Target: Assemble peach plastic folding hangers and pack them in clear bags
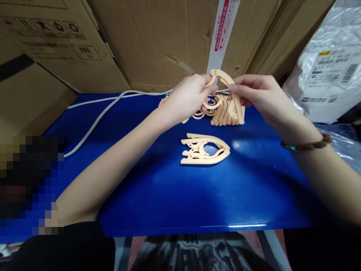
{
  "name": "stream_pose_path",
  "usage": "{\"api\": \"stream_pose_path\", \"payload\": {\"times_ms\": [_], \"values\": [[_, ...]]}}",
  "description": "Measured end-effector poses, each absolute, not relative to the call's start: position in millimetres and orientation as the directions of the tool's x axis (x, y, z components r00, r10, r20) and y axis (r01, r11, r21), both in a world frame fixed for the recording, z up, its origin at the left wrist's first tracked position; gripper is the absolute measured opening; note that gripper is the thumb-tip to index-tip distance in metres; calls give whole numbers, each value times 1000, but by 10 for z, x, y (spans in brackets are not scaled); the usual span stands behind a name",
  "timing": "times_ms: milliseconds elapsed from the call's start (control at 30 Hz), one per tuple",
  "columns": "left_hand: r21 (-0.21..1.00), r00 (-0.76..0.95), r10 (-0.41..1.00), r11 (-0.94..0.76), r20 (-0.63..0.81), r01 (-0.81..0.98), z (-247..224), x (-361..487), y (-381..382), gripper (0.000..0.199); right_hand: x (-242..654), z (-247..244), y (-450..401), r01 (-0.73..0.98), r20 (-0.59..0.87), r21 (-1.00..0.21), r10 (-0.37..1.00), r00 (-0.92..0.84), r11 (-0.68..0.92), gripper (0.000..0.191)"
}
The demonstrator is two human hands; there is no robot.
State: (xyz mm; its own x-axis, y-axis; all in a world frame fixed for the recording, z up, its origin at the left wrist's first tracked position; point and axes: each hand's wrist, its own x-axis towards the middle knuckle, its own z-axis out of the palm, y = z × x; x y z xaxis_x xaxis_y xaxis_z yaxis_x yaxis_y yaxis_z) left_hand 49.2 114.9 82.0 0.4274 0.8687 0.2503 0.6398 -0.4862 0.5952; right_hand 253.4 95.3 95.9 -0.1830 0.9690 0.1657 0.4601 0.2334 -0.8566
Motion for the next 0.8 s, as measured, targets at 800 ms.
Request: {"api": "stream_pose_path", "payload": {"times_ms": [800], "values": [[560, 406, 825, -565, 393, 606, 734, 468, 1136, 37, 2628, 898, 1002, 915, 287, -207, 916, -281, 346, 38]]}}
